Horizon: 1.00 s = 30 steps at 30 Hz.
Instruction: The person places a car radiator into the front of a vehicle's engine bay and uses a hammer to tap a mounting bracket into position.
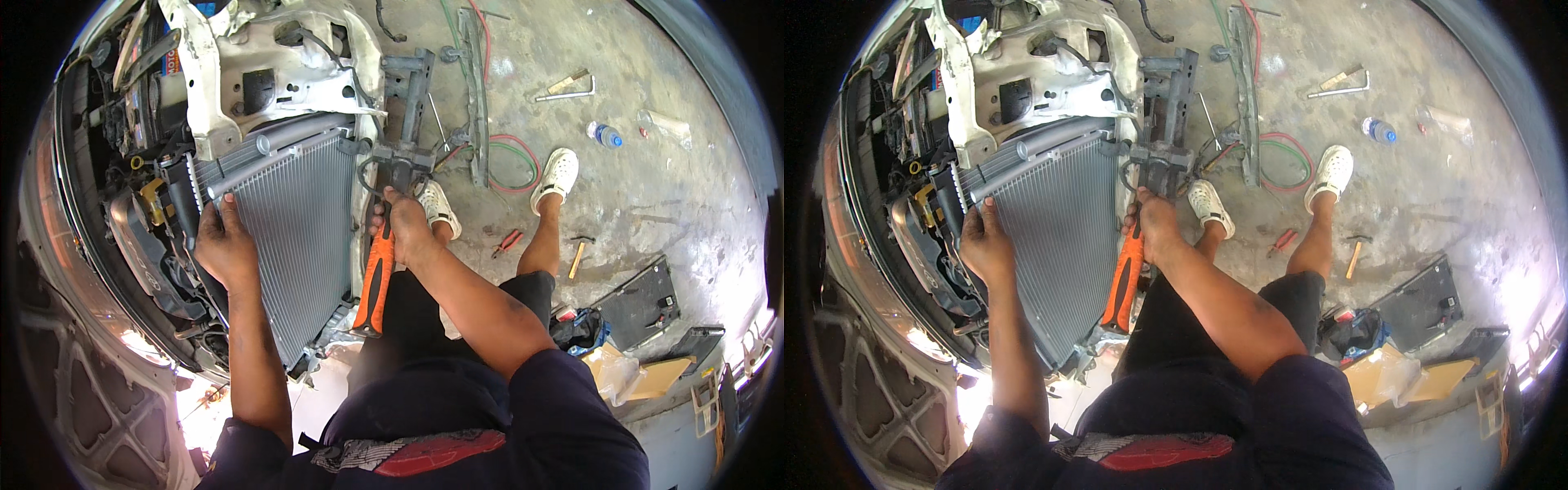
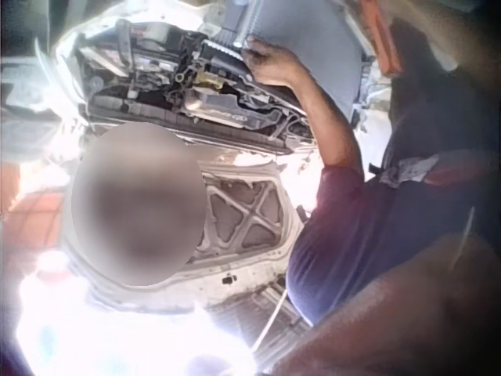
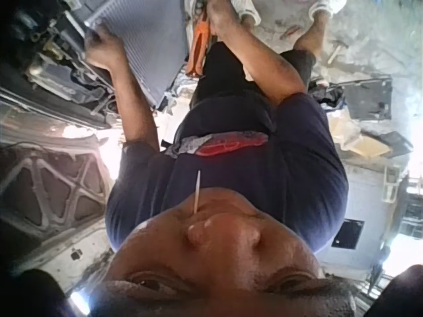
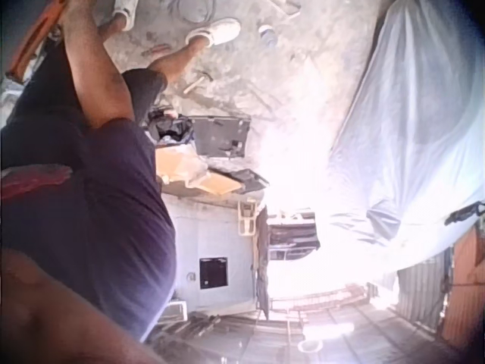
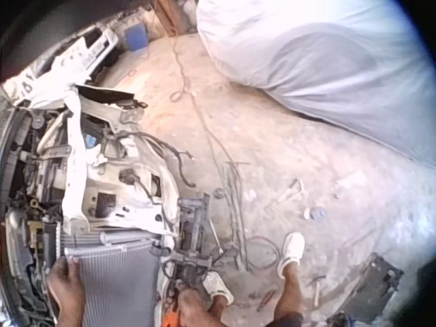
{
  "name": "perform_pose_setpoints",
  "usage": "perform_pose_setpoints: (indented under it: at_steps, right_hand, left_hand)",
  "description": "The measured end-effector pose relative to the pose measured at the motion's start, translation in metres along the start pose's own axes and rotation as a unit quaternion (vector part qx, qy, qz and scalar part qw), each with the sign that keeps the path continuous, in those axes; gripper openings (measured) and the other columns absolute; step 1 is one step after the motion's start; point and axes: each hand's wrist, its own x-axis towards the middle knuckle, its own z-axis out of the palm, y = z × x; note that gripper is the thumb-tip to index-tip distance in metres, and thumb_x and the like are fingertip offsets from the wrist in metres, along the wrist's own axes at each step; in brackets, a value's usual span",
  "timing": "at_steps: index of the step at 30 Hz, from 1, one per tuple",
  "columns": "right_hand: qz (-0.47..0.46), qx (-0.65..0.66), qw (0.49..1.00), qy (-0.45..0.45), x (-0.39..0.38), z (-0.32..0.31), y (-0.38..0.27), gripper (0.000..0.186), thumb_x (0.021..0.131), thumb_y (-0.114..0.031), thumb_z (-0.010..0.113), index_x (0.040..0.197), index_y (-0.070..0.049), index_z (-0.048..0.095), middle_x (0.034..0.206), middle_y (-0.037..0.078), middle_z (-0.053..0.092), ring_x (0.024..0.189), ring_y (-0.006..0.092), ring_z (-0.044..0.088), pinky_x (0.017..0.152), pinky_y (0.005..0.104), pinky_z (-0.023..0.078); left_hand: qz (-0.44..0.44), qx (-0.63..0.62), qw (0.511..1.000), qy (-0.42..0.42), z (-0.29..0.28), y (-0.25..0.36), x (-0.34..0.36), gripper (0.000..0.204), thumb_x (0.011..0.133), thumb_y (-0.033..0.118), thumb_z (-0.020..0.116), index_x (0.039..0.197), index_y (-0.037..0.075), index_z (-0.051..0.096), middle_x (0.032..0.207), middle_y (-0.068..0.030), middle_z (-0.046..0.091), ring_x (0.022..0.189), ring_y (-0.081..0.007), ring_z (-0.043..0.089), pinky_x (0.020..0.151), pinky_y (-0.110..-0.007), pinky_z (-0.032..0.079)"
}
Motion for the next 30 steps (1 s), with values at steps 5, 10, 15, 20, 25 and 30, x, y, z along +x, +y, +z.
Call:
perform_pose_setpoints:
  at_steps: [5,10,15,20,25,30]
  right_hand:
    - [-0.045,0.009,0.999,0.020,-0.033,-0.049,-0.024,0.017,0.112,-0.026,0.058,0.107,-0.011,0.056,0.082,0.003,0.056,0.064,0.0162,0.052,0.058,0.0342,0.050]
    - [-0.102,-0.066,0.988,0.097,-0.027,-0.180,-0.089,0.015,0.107,-0.021,0.063,0.102,-0.007,0.059,0.083,0.006,0.058,0.064,0.0176,0.056,0.057,0.0358,0.051]
    - [-0.239,-0.296,0.919,0.101,-0.056,-0.364,-0.184,0.025,0.106,-0.029,0.065,0.111,-0.005,0.067,0.090,0.011,0.069,0.068,0.0227,0.067,0.058,0.0380,0.058]
    - [-0.171,-0.309,0.902,0.248,-0.061,-0.529,-0.327,0.011,0.099,-0.018,0.066,0.102,-0.008,0.062,0.075,0.007,0.061,0.054,0.0227,0.058,0.048,0.0386,0.051]
    - [-0.251,-0.303,0.819,0.417,-0.038,-0.636,-0.419,0.025,0.101,-0.025,0.060,0.096,-0.004,0.070,0.081,0.013,0.071,0.061,0.0250,0.066,0.057,0.0400,0.054]
    - [-0.348,-0.234,0.791,0.446,-0.045,-0.652,-0.436,0.014,0.104,-0.020,0.061,0.109,-0.008,0.067,0.090,0.008,0.069,0.072,0.0210,0.066,0.065,0.0351,0.056]
  left_hand:
    - [0.002,0.032,0.999,-0.007,0.001,-0.007,0.006,0.056,0.106,0.042,0.070,0.118,-0.013,0.074,0.108,-0.0329,0.076,0.101,-0.0433,0.077,0.088,-0.044,0.059]
    - [0.000,0.083,0.988,-0.130,-0.016,-0.007,0.013,0.059,0.105,0.040,0.071,0.126,-0.015,0.069,0.110,-0.0354,0.075,0.104,-0.0462,0.076,0.090,-0.045,0.059]
    - [0.058,-0.004,0.979,-0.197,-0.032,0.005,0.015,0.064,0.101,0.031,0.076,0.140,-0.016,0.058,0.115,-0.0361,0.074,0.112,-0.0455,0.075,0.096,-0.044,0.057]
    - [0.009,0.101,0.950,-0.294,-0.055,0.024,0.026,0.060,0.098,0.031,0.080,0.141,-0.007,0.062,0.113,-0.0309,0.076,0.112,-0.0381,0.077,0.095,-0.044,0.056]
    - [0.018,0.153,0.948,-0.279,-0.067,0.032,0.026,0.048,0.096,0.034,0.082,0.125,-0.003,0.070,0.092,-0.0188,0.077,0.085,-0.0248,0.073,0.078,-0.040,0.056]
    - [0.011,0.205,0.951,-0.229,-0.066,0.050,0.014,0.044,0.094,0.027,0.084,0.126,-0.001,0.072,0.097,-0.0189,0.076,0.092,-0.0308,0.076,0.084,-0.042,0.058]
